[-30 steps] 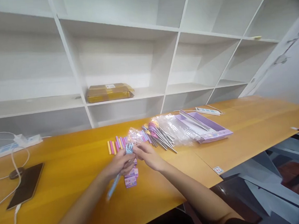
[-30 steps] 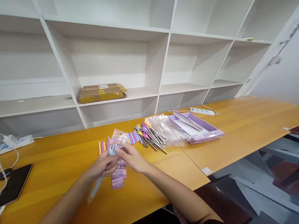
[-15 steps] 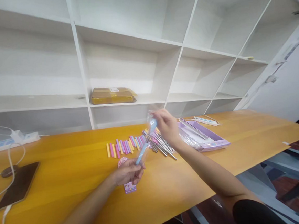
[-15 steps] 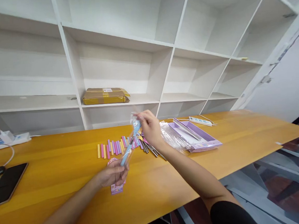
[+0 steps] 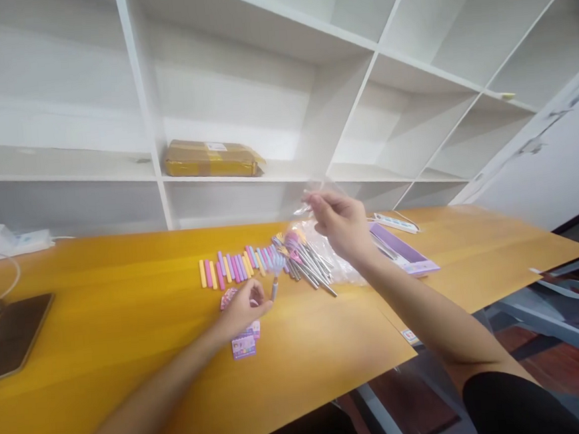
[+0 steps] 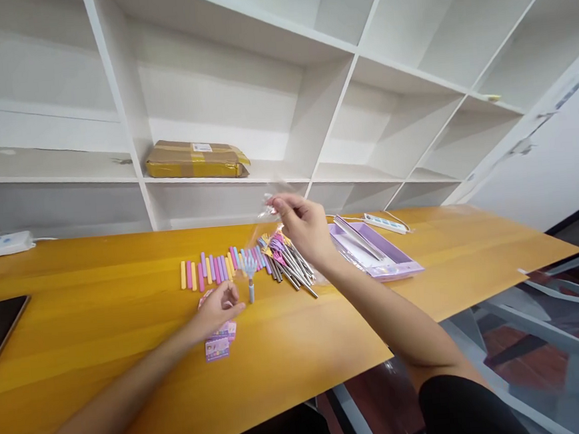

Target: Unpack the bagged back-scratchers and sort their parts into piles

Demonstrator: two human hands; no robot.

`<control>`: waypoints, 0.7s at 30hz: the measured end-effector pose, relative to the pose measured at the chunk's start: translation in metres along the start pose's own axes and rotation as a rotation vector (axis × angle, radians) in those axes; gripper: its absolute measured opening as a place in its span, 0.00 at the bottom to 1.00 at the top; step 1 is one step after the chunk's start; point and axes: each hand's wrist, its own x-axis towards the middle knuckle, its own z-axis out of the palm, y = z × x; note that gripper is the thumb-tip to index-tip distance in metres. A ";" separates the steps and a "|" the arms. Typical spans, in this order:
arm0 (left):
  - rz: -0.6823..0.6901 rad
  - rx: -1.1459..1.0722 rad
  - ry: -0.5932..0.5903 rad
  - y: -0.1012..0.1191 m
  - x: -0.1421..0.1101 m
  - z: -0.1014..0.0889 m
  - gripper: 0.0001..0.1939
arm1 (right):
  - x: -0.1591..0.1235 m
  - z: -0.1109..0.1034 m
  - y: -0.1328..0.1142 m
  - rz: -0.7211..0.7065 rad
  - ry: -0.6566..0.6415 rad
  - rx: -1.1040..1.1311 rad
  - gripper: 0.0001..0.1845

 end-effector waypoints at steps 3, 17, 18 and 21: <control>0.110 0.370 0.170 -0.008 0.010 0.005 0.37 | 0.001 0.003 -0.003 0.020 0.072 0.086 0.25; 0.059 0.209 -0.112 0.039 0.043 0.020 0.21 | 0.110 -0.194 0.048 -0.328 0.371 -0.758 0.18; 0.054 0.203 -0.101 0.043 0.042 0.015 0.21 | 0.116 -0.196 0.072 -0.162 0.160 -0.842 0.16; 0.010 0.146 -0.014 0.045 0.043 0.002 0.20 | 0.119 -0.170 0.151 0.058 -0.173 -0.908 0.18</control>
